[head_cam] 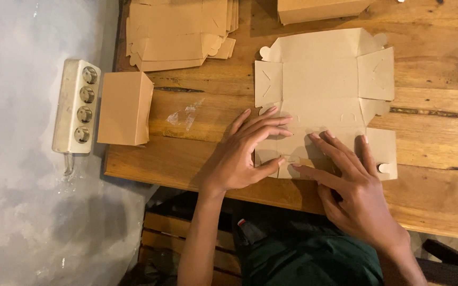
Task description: The person assembles a small cardboard box by folding and tucking flaps, then places it on a stack. They continue folding additional flat cardboard pieces into boxes, aligning edges and creasing folds on a wooden table.
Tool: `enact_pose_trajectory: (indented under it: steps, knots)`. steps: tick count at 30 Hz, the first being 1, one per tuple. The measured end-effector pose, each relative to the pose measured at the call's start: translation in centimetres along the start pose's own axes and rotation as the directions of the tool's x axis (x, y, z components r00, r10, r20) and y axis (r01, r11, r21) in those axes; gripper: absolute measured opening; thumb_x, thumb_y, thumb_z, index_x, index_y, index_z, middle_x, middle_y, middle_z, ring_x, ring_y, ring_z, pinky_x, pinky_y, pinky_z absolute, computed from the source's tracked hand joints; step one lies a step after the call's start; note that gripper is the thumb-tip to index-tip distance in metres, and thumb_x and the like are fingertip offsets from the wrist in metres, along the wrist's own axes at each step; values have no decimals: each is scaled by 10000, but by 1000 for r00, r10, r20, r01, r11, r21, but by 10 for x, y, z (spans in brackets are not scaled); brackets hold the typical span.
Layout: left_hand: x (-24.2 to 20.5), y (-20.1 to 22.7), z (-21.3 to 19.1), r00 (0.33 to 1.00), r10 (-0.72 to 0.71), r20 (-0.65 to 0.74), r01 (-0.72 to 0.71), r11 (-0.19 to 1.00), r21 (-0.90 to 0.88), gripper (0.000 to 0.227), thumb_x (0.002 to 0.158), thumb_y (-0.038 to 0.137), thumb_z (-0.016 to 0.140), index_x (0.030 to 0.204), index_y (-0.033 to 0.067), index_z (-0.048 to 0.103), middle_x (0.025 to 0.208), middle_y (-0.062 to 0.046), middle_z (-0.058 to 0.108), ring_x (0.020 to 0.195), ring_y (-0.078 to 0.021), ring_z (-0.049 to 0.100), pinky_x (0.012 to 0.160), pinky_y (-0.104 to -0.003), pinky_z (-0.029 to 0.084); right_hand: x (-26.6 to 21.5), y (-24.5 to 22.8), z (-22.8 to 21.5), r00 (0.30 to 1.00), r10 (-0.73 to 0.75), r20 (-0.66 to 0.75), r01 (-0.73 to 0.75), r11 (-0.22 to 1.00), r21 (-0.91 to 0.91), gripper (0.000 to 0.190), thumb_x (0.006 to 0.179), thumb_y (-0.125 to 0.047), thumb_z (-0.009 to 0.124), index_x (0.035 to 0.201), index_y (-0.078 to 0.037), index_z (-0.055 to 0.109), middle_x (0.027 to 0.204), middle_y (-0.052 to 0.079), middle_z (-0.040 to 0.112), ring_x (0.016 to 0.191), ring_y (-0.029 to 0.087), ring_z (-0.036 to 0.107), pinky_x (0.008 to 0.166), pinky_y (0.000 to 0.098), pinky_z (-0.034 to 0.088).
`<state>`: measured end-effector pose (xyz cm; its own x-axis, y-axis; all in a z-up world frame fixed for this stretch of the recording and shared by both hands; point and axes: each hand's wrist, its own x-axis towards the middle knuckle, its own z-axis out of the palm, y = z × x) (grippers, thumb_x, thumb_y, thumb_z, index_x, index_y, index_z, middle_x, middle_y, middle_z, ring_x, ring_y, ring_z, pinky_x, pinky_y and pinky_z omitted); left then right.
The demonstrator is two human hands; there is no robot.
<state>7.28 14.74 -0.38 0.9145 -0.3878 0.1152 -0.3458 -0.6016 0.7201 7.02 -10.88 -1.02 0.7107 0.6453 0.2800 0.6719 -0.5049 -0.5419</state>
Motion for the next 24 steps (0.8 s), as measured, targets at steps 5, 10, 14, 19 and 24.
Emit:
enact_pose_trajectory:
  steps: [5, 10, 14, 19, 24]
  knots:
    - [1, 0, 6, 996, -15, -83, 15, 1000, -1, 293, 978, 290, 663, 1245, 173, 643, 1492, -21, 592, 1515, -231, 435, 1301, -542, 205, 0, -1, -1, 1000, -3, -2, 3, 1000, -4, 516, 883, 2, 547, 1304, -261, 686, 1588, 162, 485, 1519, 359, 420, 1283, 635, 185]
    - [0, -1, 2, 1000, 8, -18, -8, 1000, 1, 358, 948, 282, 705, 1276, 161, 625, 1539, -47, 537, 1541, -237, 377, 1312, -564, 139, -1, 0, 0, 1000, 5, -7, -5, 1000, 1, 549, 864, 10, 536, 1318, -260, 685, 1583, 154, 493, 1518, 356, 422, 1280, 628, 181]
    - [-2, -4, -2, 997, 60, 55, -60, 998, -16, 463, 931, 311, 733, 1342, 164, 580, 1605, -65, 456, 1586, -267, 294, 1323, -580, 69, -2, 1, 1, 1000, -10, -14, 10, 1000, 8, 525, 886, -4, 543, 1328, -253, 679, 1591, 156, 481, 1526, 360, 408, 1282, 626, 172]
    - [-2, -3, -3, 994, 64, 84, -62, 998, -26, 536, 888, 307, 748, 1371, 170, 560, 1630, -66, 420, 1600, -273, 257, 1322, -580, 38, -3, 2, 3, 1000, -8, -19, 8, 1000, 2, 538, 871, 8, 539, 1319, -251, 687, 1590, 149, 483, 1518, 361, 417, 1270, 641, 182]
    - [-2, -4, 1, 996, 58, 68, -58, 998, -7, 563, 881, 329, 764, 1377, 160, 559, 1619, -72, 436, 1591, -274, 278, 1319, -586, 49, -4, 3, 3, 1000, -15, -21, 15, 1000, 1, 558, 872, 2, 550, 1349, -264, 664, 1596, 141, 484, 1522, 361, 416, 1270, 640, 184]
